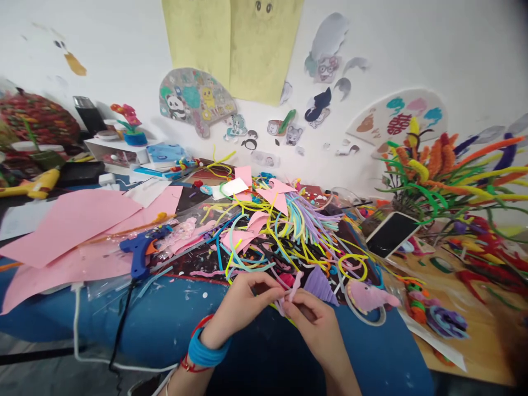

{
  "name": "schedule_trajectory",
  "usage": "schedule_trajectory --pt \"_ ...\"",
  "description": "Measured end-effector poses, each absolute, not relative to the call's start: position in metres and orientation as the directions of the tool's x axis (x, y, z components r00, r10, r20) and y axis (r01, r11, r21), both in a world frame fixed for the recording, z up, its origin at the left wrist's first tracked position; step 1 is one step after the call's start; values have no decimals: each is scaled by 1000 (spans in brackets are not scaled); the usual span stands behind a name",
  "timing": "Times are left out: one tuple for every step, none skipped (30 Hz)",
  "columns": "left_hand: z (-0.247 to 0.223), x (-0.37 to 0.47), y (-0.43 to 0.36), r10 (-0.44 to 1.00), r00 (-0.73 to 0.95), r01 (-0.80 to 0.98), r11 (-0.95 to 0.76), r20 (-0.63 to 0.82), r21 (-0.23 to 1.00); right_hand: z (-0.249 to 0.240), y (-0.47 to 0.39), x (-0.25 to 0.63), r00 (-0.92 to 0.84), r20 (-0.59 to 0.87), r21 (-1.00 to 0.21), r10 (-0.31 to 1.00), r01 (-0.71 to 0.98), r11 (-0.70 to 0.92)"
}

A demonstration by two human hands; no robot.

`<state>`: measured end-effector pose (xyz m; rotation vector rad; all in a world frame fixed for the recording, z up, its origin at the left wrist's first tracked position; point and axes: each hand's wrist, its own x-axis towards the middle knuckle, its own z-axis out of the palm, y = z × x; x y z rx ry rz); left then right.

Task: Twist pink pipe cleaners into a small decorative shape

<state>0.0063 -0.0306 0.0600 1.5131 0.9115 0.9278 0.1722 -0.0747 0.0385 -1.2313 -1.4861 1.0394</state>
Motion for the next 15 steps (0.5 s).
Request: schedule_trajectory --pt "58 4 -29 909 412 87 -110 65 990 37 -74 173 -76 128 -960 989 241 142" --pt "57 3 -28 904 425 106 -105 51 989 36 -73 174 -74 126 -953 989 269 141" --pt "55 1 -26 897 440 122 -103 39 987 36 -72 174 -73 124 -945 990 295 140" --pt "53 -1 -25 890 455 135 -101 29 986 35 -72 174 -76 121 -938 990 317 139" --pt "52 -2 -24 884 466 143 -98 20 985 34 -71 174 -84 115 -933 990 332 137" --pt "50 -2 -22 881 472 150 -95 13 984 34 -71 173 -94 110 -930 990 341 136" --pt "48 -3 -21 880 475 156 -90 5 984 33 -70 171 -102 104 -929 989 344 133" --pt "47 -3 -20 881 473 159 -83 -2 984 31 -69 170 -104 98 -930 990 345 129" --pt "45 -3 -19 883 469 156 -72 -10 985 30 -68 168 -106 92 -932 990 340 123" --pt "43 -3 -19 886 464 149 -61 -15 987 28 -66 166 -104 85 -937 991 329 115" --pt "42 -3 -18 889 458 136 -53 -15 989 26 -64 164 -97 78 -945 992 311 105" --pt "41 -3 -18 890 456 121 -48 -12 991 24 -62 163 -89 70 -954 994 285 93" --pt "40 -3 -18 891 453 109 -48 -6 993 22 -60 161 -80 62 -964 995 253 80" --pt "40 -4 -18 893 450 105 -55 2 993 19 -59 160 -69 55 -973 996 219 69" --pt "40 -4 -17 895 446 111 -65 9 992 16 -57 159 -56 51 -981 997 185 61"
